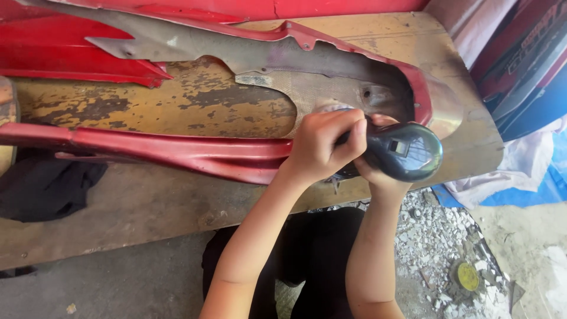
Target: The person uses a handheld electric polisher with a buffing pad to smooth the surface of a red car bumper. They systematically move the tool across the bumper's exterior, then flip the part over to polish the interior surface and edges.
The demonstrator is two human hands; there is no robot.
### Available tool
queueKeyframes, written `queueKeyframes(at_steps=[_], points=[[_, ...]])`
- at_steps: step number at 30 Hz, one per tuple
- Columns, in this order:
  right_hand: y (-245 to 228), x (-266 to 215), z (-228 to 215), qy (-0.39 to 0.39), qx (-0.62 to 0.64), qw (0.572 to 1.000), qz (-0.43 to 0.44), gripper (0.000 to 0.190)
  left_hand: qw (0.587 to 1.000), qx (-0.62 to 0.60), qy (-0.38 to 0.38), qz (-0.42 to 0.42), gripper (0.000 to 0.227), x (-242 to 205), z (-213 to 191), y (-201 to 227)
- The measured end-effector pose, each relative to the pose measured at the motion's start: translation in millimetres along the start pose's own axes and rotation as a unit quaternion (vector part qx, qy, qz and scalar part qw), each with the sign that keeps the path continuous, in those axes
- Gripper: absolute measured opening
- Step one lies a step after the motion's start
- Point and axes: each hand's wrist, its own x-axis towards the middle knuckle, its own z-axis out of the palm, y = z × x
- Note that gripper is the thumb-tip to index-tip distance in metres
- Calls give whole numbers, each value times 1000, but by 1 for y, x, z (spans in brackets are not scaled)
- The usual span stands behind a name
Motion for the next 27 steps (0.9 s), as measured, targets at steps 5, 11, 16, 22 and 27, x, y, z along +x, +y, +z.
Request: queueKeyframes(at_steps=[5, 11, 16, 22, 27], points=[[-3, 22, 22, 27, 43, 997, 62, 72, 998, -5, 55, 17, 21, 3, -12, -16], [-6, 8, 28, -8, 46, 997, 66, 71, 999, -4, 32, 2, 21, -1, -33, -1], [3, -10, 9, -7, 31, 999, 24, 87, 1000, -5, 13, 3, 21, -11, -25, 9], [-7, 7, 36, -1, 36, 999, 7, 93, 998, -28, 64, -1, 26, -18, -33, -7], [-44, 16, 77, -42, 22, 998, -30, 86, 991, -12, 120, -53, 42, -45, -60, -27]])
